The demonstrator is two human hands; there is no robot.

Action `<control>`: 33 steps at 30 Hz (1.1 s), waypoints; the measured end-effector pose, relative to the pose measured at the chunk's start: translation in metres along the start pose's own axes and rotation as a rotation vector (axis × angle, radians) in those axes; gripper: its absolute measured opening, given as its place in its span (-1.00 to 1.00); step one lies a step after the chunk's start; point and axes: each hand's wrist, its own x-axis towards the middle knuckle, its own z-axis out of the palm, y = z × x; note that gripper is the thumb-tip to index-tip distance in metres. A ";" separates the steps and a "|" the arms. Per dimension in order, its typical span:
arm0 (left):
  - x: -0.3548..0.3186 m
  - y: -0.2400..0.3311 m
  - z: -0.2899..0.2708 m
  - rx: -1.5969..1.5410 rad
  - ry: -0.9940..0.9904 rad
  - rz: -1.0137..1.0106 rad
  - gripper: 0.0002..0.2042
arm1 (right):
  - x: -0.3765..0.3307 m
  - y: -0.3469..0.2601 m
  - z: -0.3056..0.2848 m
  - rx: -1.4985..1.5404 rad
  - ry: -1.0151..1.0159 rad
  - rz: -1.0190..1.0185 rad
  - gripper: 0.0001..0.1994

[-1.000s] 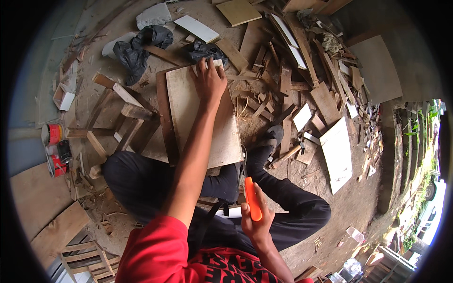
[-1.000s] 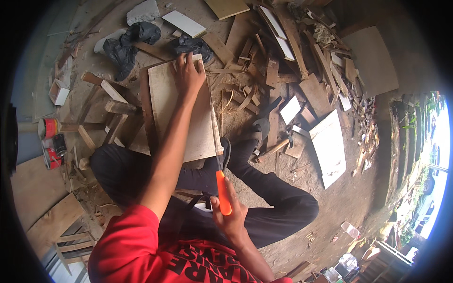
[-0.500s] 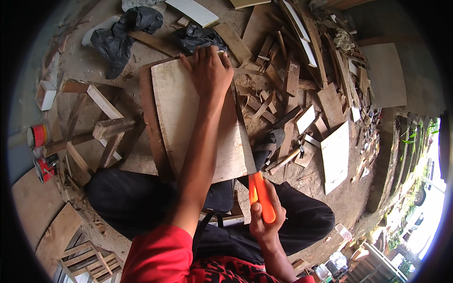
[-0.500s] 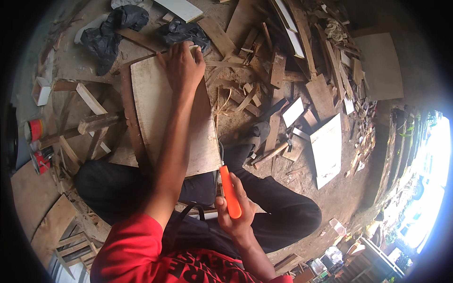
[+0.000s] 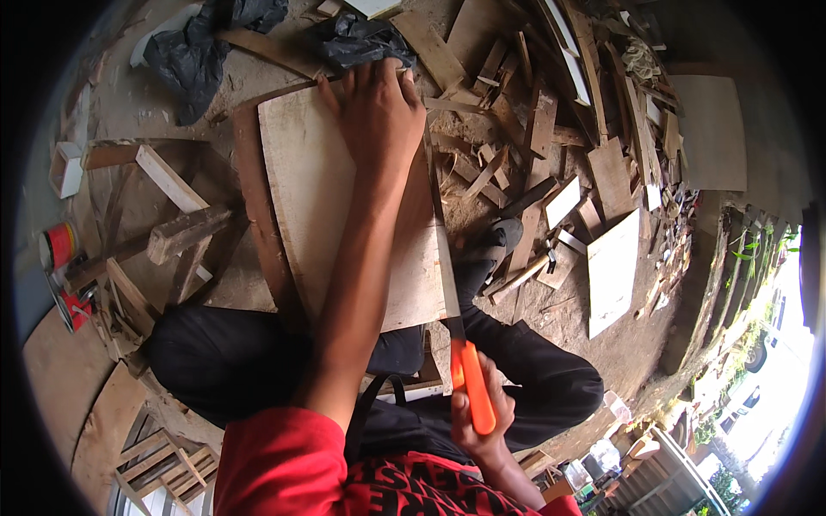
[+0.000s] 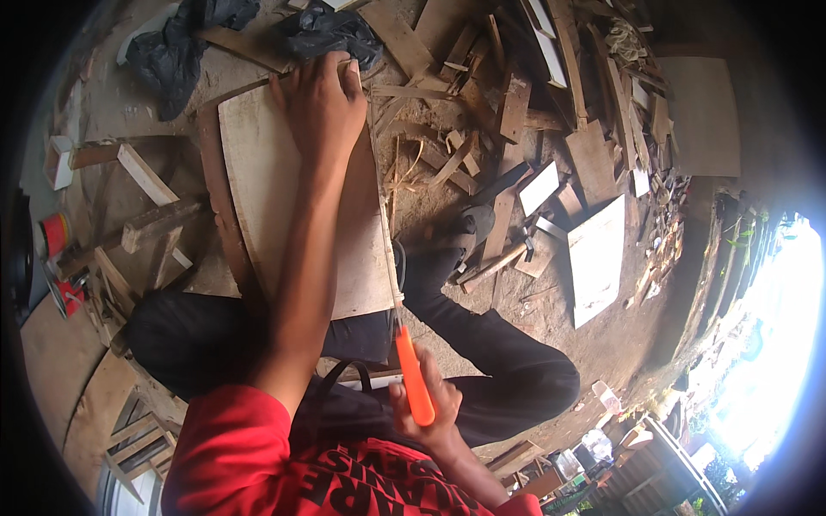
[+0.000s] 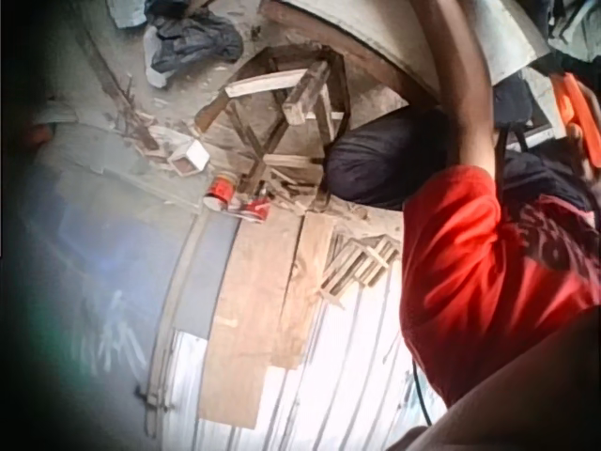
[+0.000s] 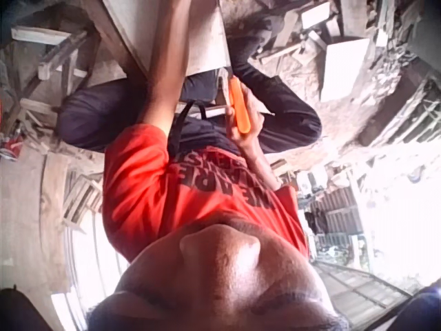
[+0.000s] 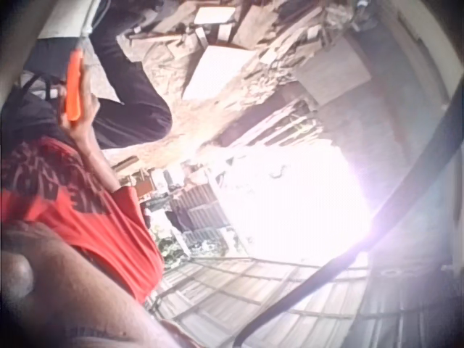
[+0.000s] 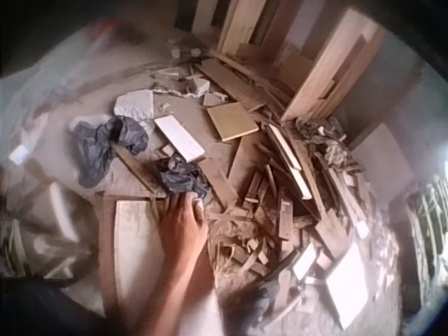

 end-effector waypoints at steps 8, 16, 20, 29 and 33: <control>0.003 -0.005 0.003 0.010 0.034 0.004 -0.86 | 0.069 -0.002 0.030 0.148 0.041 0.066 -0.45; 0.002 -0.002 0.004 -0.056 0.080 -0.024 -0.87 | -0.040 0.021 0.003 0.049 0.064 0.027 -0.35; 0.001 -0.002 0.009 -0.011 0.075 -0.017 -0.88 | 0.046 0.009 0.029 0.126 0.107 -0.041 -0.36; 0.001 -0.005 0.006 -0.056 0.079 -0.033 -0.88 | -0.032 0.020 0.007 -0.072 0.063 0.048 -0.37; 0.004 -0.003 0.009 -0.073 0.136 0.024 -0.88 | -0.011 0.015 -0.009 -0.039 -0.055 -0.002 -0.41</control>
